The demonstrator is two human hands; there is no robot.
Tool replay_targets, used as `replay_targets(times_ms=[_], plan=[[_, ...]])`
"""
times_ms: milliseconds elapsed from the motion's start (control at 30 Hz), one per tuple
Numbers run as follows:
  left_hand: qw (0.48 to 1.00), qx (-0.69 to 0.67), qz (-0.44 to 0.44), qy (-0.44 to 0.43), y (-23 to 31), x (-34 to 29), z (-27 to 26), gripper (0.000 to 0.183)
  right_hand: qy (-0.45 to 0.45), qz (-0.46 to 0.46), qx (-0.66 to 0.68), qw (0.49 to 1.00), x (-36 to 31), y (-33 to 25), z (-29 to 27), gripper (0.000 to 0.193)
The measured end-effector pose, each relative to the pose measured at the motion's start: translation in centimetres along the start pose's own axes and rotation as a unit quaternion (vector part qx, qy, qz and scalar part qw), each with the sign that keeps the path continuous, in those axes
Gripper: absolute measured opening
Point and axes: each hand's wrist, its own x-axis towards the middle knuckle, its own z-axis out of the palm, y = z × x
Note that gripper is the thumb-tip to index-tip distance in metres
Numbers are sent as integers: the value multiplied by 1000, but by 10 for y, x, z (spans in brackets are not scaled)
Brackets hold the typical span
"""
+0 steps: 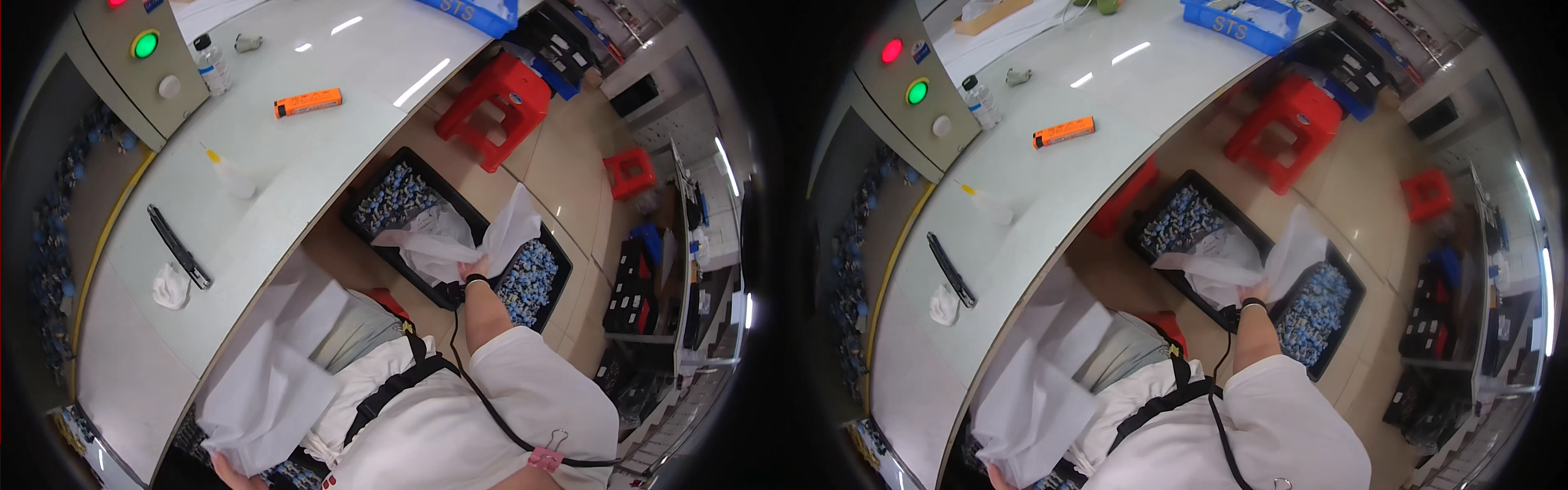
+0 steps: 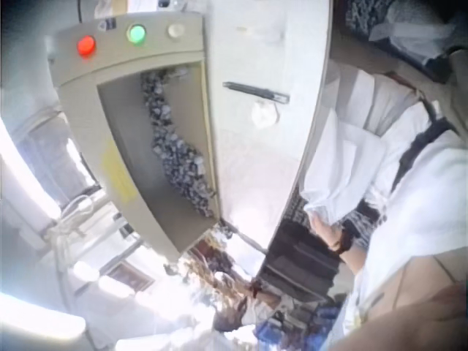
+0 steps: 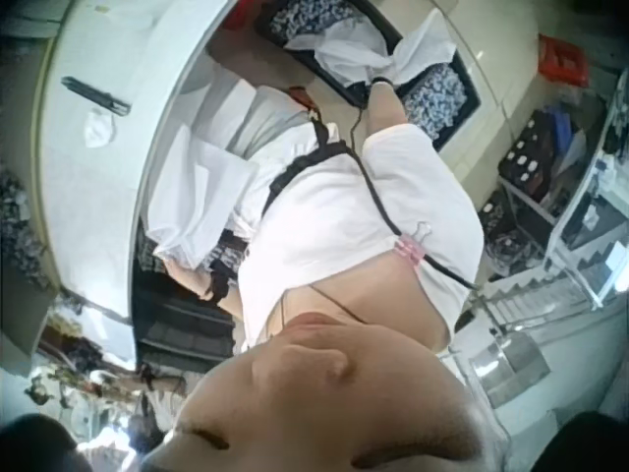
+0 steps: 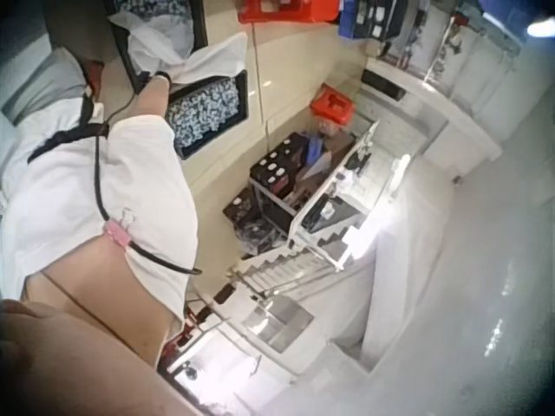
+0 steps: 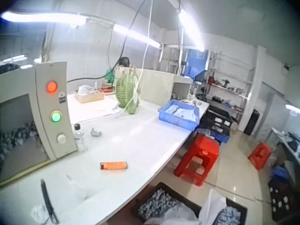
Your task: Gluing parts and assembling small plastic figurines at a factory workstation.
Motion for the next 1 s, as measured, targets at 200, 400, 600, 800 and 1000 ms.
replay_targets(times_ms=[200, 400, 600, 800, 1000], plan=[[970, -127, -132, 161, -44, 23, -49, 54, 1, 70, -302, 951, 29, 15, 14, 43], [947, -226, -77, 214, -33, 14, -59, 48, -256, -103, -863, 423, 43, 65, 31, 25], [916, -275, -9, 291, -50, 13, -114, 38, -381, 13, -746, 547, -128, 85, 117, 24], [913, -221, 71, 334, -110, 3, -160, 38, -654, -194, -618, 390, -307, 85, 168, 15], [823, -140, 108, 539, -201, -31, -169, 30, -928, -76, -363, -19, -504, 134, 157, 14]])
